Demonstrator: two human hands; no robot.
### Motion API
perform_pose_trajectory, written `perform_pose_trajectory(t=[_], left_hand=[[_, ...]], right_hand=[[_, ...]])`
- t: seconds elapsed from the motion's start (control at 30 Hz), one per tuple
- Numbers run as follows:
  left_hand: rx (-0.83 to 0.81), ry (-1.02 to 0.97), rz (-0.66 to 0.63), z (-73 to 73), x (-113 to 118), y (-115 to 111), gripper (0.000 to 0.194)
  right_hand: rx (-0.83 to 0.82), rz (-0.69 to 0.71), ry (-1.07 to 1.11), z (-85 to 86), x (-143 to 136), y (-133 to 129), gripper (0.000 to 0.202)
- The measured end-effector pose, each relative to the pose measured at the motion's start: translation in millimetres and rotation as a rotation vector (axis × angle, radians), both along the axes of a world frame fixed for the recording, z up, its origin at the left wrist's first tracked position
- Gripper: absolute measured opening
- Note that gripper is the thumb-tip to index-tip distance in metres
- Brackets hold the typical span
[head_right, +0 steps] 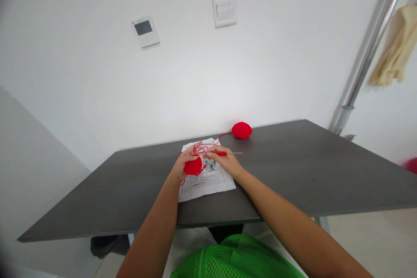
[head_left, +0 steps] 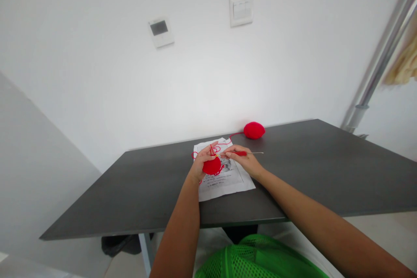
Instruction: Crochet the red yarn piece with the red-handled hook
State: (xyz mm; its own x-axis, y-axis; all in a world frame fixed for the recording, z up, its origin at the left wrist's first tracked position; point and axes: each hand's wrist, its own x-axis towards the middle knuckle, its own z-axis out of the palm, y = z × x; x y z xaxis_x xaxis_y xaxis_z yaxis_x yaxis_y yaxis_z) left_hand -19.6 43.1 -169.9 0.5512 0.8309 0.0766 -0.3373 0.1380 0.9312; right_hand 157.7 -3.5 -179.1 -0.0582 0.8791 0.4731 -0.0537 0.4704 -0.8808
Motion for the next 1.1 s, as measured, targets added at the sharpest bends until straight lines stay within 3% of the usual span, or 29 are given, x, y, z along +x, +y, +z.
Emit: perform_pose_trajectory(t=[0.3,0.57,0.67,0.77,0.93,1.1], left_hand=[[-0.014,-0.025,-0.118,-0.6,-4,2,0.075],[-0.065,-0.136,-0.133,-4.1,-9,9,0.072],[-0.077,-0.136,-0.119,-6.6,-11,11,0.071],[-0.07,-0.105,-0.139,-11.5,-13,14,0.072],[-0.069,-0.049,-0.241,-15.6,-14,17,0.073],[-0.068,-0.08,-0.253,-13.1,-14,15,0.067]], right_hand=[[-0.148,0.18,0.19,-1.9,3,3,0.023],[0.239,0.006,-0.232,4.0,7,-1,0.017],[0.295,0.0,-0.288,5.8,6,-4,0.018],[0.179,0.006,-0.208,7.2,4,-5,0.019],[-0.107,0.148,0.097,4.3,3,0,0.023],[-0.118,0.2,0.108,5.7,5,0,0.02]])
